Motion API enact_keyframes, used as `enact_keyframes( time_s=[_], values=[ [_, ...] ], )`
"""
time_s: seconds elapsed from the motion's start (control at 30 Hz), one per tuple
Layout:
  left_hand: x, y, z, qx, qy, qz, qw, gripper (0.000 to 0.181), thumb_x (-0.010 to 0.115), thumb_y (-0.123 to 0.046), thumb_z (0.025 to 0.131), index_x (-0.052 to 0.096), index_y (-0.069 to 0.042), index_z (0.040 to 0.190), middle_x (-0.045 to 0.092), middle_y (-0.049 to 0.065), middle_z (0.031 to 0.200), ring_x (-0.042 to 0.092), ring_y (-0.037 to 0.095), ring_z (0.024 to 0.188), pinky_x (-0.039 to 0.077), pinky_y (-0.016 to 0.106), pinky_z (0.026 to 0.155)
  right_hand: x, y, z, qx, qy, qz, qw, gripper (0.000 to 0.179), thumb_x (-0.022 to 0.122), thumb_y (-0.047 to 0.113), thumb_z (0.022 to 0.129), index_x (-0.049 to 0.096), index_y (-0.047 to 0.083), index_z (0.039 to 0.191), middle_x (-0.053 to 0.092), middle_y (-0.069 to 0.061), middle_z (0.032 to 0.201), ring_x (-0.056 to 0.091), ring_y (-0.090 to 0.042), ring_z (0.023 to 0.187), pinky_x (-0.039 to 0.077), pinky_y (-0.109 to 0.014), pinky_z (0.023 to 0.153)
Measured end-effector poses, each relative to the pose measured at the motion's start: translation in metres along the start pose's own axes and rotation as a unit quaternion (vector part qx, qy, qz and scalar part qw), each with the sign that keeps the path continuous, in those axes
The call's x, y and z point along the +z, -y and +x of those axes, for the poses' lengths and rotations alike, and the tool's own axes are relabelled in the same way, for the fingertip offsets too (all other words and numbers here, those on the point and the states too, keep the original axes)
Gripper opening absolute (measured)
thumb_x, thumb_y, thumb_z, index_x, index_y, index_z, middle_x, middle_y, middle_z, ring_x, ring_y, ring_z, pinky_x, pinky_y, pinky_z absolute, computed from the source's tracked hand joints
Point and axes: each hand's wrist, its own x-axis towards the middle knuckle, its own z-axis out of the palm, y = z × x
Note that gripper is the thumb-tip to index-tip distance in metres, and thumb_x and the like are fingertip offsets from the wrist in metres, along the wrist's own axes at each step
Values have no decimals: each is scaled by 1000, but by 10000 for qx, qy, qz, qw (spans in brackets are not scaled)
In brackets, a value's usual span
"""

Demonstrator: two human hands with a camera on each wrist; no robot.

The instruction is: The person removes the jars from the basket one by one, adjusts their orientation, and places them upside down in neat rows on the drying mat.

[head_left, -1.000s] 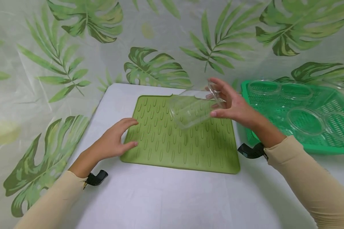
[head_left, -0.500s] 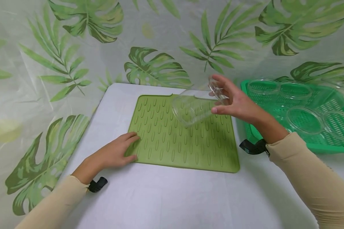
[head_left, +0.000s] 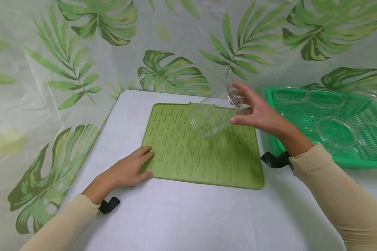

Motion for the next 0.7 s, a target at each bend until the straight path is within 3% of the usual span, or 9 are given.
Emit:
enact_keyframes(
  time_s=[0.33,0.7],
  values=[
    [5,-1,0,48,-175,-119,9998,68,61,-33,84,36,-1,139,27,16,149,26,33,138,31,48,108,3,-1,5,-41,-156,-215,9996,91,72,21,78,12,30,146,23,0,150,31,-26,134,38,-51,97],
    [6,-1,1,-71,-157,-268,9995,69,63,-32,83,36,-1,139,27,15,149,24,33,139,30,48,109,13,3,23,-40,-213,-442,9988,94,75,33,73,12,37,144,22,3,150,37,-22,131,45,-48,92]
  ],
)
